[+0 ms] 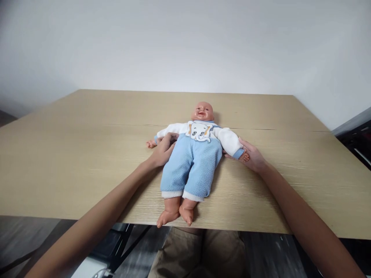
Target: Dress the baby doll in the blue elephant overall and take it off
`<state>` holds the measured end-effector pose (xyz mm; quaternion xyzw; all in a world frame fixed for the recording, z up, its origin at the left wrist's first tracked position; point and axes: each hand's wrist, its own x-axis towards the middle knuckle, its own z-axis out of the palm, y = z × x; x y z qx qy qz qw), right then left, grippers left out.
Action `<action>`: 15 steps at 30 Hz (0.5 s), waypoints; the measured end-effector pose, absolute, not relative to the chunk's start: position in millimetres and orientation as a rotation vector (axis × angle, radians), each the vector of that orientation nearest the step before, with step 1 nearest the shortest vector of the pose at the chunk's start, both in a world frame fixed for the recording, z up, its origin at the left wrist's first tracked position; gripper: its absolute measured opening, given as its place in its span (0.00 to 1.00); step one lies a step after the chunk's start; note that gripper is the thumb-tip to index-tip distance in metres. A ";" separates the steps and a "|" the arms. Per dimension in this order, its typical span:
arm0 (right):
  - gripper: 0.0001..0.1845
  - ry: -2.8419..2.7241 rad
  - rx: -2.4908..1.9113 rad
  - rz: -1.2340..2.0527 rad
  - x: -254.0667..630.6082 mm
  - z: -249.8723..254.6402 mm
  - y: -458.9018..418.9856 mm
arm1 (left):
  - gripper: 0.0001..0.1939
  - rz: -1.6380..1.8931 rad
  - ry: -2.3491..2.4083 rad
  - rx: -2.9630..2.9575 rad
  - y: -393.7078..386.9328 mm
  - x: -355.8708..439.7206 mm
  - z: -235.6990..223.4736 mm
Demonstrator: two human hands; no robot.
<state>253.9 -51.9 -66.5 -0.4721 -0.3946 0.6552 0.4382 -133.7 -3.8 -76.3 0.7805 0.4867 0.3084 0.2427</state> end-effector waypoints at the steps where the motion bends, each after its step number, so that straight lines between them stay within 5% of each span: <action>1: 0.23 -0.992 -1.171 1.628 253.9 -66.5 -51.7 | 0.17 0.848 1.323 2.111 -1.7 -134.5 -76.4; 15: 0.19 -0.904 -1.151 1.652 245.0 -66.7 -54.6 | 0.15 0.848 1.631 2.367 31.4 -150.8 -39.5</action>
